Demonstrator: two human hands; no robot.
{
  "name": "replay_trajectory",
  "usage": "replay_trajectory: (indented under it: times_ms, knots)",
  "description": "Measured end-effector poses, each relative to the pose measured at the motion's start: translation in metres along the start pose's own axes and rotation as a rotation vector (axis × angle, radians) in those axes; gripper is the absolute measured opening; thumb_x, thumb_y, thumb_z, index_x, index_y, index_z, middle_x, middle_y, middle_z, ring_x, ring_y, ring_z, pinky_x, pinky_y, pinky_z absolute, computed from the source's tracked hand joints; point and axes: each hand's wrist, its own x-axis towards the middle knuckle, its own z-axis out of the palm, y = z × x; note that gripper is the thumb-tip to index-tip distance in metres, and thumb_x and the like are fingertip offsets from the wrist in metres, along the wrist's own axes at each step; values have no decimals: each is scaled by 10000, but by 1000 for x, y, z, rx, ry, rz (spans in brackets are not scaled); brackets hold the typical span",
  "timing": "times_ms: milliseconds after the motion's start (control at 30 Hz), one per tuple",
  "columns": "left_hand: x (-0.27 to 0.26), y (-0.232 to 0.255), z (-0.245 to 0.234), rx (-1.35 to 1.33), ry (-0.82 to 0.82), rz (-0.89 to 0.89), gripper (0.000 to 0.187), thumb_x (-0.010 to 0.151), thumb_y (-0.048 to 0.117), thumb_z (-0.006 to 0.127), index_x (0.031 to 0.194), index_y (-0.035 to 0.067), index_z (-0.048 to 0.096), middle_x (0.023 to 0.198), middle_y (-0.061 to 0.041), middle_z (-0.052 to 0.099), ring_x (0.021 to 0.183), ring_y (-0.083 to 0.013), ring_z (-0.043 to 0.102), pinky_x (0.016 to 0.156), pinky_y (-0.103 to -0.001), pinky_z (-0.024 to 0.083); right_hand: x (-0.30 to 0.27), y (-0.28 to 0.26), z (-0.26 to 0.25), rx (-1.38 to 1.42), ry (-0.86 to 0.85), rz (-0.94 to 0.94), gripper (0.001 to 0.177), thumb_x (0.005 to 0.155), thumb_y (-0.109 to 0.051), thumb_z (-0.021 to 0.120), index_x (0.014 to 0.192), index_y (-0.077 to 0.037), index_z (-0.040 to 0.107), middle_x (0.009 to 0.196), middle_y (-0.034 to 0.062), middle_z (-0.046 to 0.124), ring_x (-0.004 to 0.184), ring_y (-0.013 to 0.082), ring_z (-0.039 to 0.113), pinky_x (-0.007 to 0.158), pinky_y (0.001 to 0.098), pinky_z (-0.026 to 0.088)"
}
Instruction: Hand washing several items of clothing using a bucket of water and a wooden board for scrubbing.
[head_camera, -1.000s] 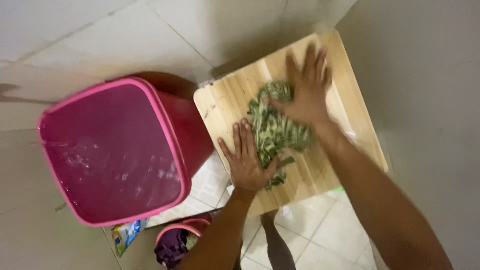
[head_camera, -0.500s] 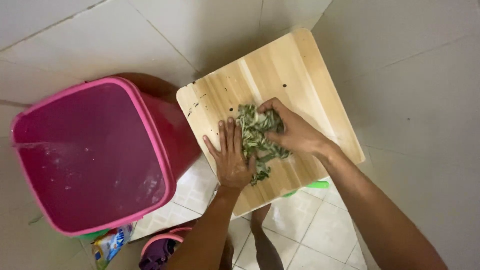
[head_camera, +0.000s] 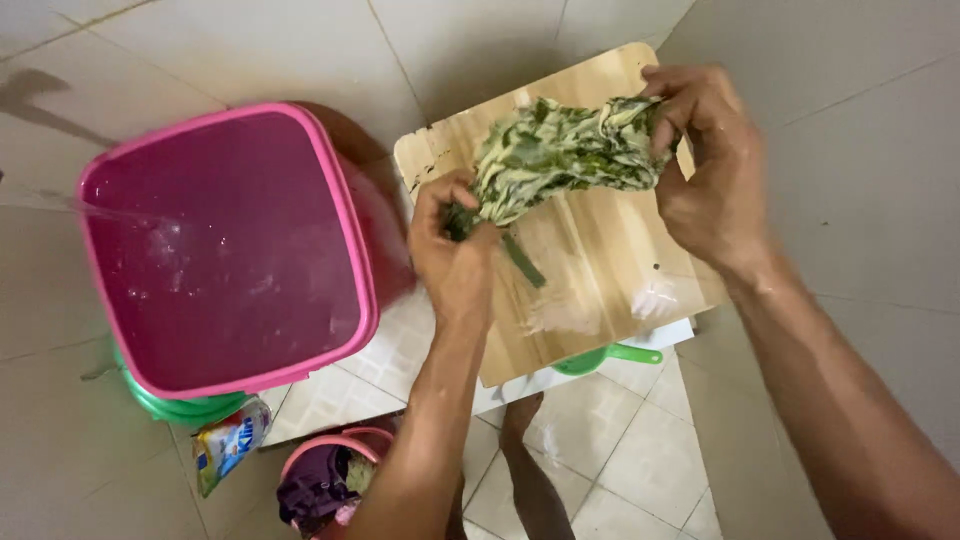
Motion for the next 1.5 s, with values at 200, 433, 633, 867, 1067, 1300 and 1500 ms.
replay_trajectory:
  times_ms: [200, 433, 633, 867, 1067, 1300, 1500]
  knots:
    - [-64, -71, -28, 206, 198, -699, 225, 943, 220, 681, 989, 0, 671, 1081, -162, 682, 980, -242, 577, 906, -401, 472, -50, 92, 6, -145, -334, 533, 409, 686, 229, 489, 953, -24, 667, 1237, 112, 712, 1232, 235, 650, 1031, 390, 515]
    - [-34, -77, -5, 1053, 60, -20, 1012, 831, 512, 815, 1555, -23, 352, 1576, -432, 231, 1482, -570, 166, 1177, -677, 123, -68, 112, 94, -258, -229, 705, 877, 948, -492, 678, 1616, -128, 241, 1679, 247, 89, 1530, 406, 39, 1163, 617, 108]
    - [-35, -140, -6, 834, -415, 196, 948, 1025, 535, 633, 1685, 12, 196, 1759, -276, 257, 1668, -431, 230, 1382, -571, 199, -65, 126, 121, -476, 14, 489, 791, 1006, -438, 690, 1625, -101, 331, 1724, 187, 216, 1583, 432, 85, 1188, 684, 24]
    - [-4, -101, 3, 1212, -561, 48, 1352, 613, 713, 791, 1581, -15, 189, 1643, -204, 246, 1525, -356, 196, 1186, -689, -7, -39, 71, 84, -296, 2, 107, 399, 889, -114, 789, 1270, -72, 681, 1305, 141, 574, 1174, 301, 603, 961, 388, 538]
    - [-9, -117, -4, 1206, -475, 223, 1305, 671, 803, 713, 1566, -31, 258, 1661, -192, 266, 1552, -338, 201, 1205, -707, -3, 11, 181, 37, -421, 65, 163, 424, 947, -273, 871, 1227, -7, 695, 1199, 154, 618, 1032, 257, 658, 843, 382, 581]
    - [-22, -128, -6, 1243, -486, 51, 1147, 795, 775, 688, 1624, 68, 329, 1489, -164, 408, 1382, -366, 384, 1150, -647, 246, 30, 192, 65, -242, 317, 270, 266, 1047, -138, 754, 1234, 18, 648, 1170, 179, 566, 1015, 285, 620, 879, 400, 541]
    - [-36, -181, -27, 1600, -548, 434, 916, 701, 681, 693, 1430, 195, 427, 1497, -166, 426, 1280, -408, 431, 959, -649, 290, -57, 59, 138, -145, -560, -71, 233, 916, -201, 762, 1149, -192, 754, 1211, 10, 700, 1176, 241, 601, 1040, 442, 488]
